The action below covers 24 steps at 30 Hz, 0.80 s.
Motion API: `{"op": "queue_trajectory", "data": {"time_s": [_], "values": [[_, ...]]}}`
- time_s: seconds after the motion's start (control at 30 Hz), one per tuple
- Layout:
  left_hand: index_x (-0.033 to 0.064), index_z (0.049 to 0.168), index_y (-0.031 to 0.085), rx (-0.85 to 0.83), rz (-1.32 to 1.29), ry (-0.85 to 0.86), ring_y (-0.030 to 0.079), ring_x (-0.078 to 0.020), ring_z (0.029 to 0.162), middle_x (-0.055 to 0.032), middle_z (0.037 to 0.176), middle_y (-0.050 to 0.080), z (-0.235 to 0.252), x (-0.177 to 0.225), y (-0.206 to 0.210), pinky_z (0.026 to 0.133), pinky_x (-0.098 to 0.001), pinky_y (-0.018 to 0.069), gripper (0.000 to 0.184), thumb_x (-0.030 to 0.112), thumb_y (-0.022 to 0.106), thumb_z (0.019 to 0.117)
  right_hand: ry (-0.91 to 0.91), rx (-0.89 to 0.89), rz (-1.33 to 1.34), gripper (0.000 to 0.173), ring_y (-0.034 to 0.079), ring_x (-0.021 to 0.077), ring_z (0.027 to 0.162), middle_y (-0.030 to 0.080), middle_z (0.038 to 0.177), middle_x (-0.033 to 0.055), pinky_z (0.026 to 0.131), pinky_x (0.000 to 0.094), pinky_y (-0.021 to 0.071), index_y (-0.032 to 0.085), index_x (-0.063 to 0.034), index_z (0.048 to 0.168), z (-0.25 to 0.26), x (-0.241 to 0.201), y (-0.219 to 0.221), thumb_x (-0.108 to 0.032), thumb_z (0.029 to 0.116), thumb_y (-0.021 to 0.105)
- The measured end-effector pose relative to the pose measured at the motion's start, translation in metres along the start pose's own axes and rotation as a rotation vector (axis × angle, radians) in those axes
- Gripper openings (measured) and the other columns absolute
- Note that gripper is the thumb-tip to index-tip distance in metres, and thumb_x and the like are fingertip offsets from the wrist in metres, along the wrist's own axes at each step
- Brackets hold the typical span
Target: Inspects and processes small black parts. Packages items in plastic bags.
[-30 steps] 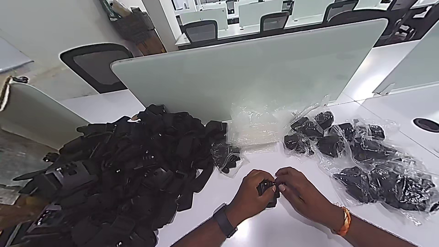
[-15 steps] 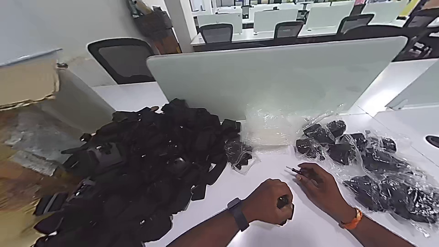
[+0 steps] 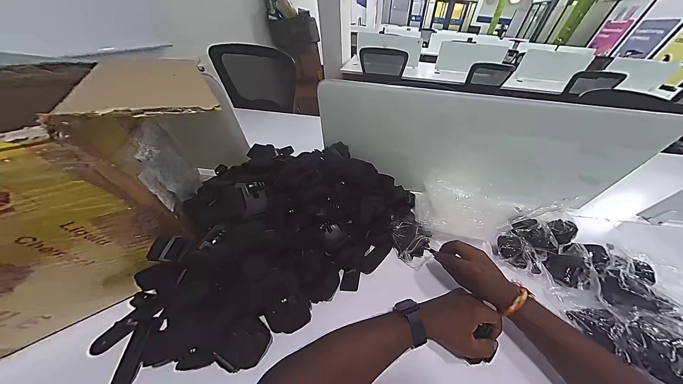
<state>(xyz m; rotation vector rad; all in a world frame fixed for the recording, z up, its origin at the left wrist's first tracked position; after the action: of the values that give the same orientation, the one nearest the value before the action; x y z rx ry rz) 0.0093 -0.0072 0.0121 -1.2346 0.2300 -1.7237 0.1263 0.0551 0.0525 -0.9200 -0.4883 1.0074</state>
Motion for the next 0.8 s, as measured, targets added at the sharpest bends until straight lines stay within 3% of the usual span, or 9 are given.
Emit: {"op": "queue_trajectory", "data": {"time_s": [0.13,0.27,0.37,0.47,0.57,0.67,0.73,0.8], "values": [[0.0016,0.096,0.071,-0.046,0.003,-0.019,0.066,-0.0298,0.089,-0.0136,0.086,0.068,0.0,0.0,-0.002,0.087,-0.0528,0.0493,0.02,0.021,0.07,0.0895,-0.06,-0.086,-0.17,0.017,0.071,0.0315,0.088,0.07,0.097,0.0144,0.075,0.046,0.0584,0.07,-0.0065,0.102,0.029,0.016,0.033,-0.015,0.1028,0.055],[0.0023,0.097,0.071,-0.052,0.004,-0.028,0.066,-0.0299,0.091,-0.0133,0.086,0.069,0.0,0.0,-0.003,0.088,-0.0536,0.0484,0.021,0.022,0.07,0.0893,-0.065,-0.124,-0.136,0.016,0.069,0.0321,0.091,0.07,0.097,0.0144,0.079,0.0459,0.0571,0.07,-0.0057,0.098,0.033,0.02,0.038,-0.015,0.1021,0.057],[0.002,0.097,0.071,-0.052,-0.008,-0.03,0.066,-0.0293,0.089,-0.0132,0.086,0.069,0.001,-0.001,-0.002,0.088,-0.0533,0.048,0.02,0.021,0.07,0.0896,-0.106,-0.17,-0.086,0.015,0.069,0.0328,0.096,0.07,0.1,0.0146,0.084,0.0473,0.0567,0.071,-0.0046,0.094,0.028,0.018,0.039,-0.005,0.097,0.057],[0.0011,0.096,0.071,-0.04,-0.028,-0.011,0.067,-0.0286,0.089,-0.0135,0.086,0.069,0.002,-0.004,-0.001,0.088,-0.0512,0.05,0.021,0.021,0.069,0.0896,-0.101,-0.235,-0.073,0.022,0.067,0.034,0.102,0.07,0.11,0.0142,0.086,0.0499,0.0543,0.073,-0.0064,0.105,0.022,0.016,0.03,0.001,0.0961,0.055],[-0.0012,0.097,0.071,0.006,-0.049,-0.045,0.067,-0.0298,0.095,-0.0158,0.091,0.07,0.0,-0.005,-0.001,0.09,-0.0481,0.0519,0.021,0.019,0.069,0.0911,0.12,-0.045,0.071,0.021,0.067,0.0288,0.111,0.07,0.117,0.0158,0.097,0.0457,0.0551,0.073,-0.0048,0.11,0.005,0.012,-0.001,-0.009,0.1019,0.054],[0.0003,0.101,0.072,0.146,-0.028,-0.168,0.066,-0.0283,0.103,-0.0147,0.101,0.071,0.0,-0.007,0.0,0.095,-0.0447,0.0526,0.022,0.02,0.068,0.093,0.35,0.189,0.248,0.03,0.066,0.0145,0.096,0.068,0.106,0.0127,0.084,0.0314,0.0568,0.068,0.001,0.109,-0.037,0.01,-0.027,-0.022,0.1049,0.05],[0.0037,0.105,0.072,0.313,0.015,-0.29,0.065,-0.0268,0.108,-0.0119,0.108,0.071,0.001,-0.007,-0.001,0.097,-0.0465,0.0519,0.026,0.027,0.071,0.0923,0.477,0.154,0.331,0.046,0.065,0.0136,0.096,0.067,0.112,0.0129,0.082,0.0314,0.0566,0.061,0.0018,0.123,-0.073,0.001,-0.035,-0.038,0.1063,0.044],[0.0019,0.117,0.069,0.453,-0.051,-0.404,0.063,-0.0265,0.114,-0.0144,0.118,0.068,0.002,-0.007,-0.007,0.102,-0.0449,0.0511,0.035,0.028,0.071,0.0939,0.541,0.082,0.387,0.068,0.062,0.015,0.106,0.062,0.127,0.0143,0.087,0.032,0.0552,0.051,0.0004,0.137,-0.101,-0.01,-0.034,-0.058,0.1019,0.047]]}}
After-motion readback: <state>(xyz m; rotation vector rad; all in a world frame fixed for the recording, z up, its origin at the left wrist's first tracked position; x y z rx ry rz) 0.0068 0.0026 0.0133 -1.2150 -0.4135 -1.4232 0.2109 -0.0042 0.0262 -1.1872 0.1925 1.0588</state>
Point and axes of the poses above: each hand's wrist, its own z-axis towards the middle knuckle, its own y-axis out of the palm, x = y × z, the point moved 1 cm from there along z, towards the middle knuckle
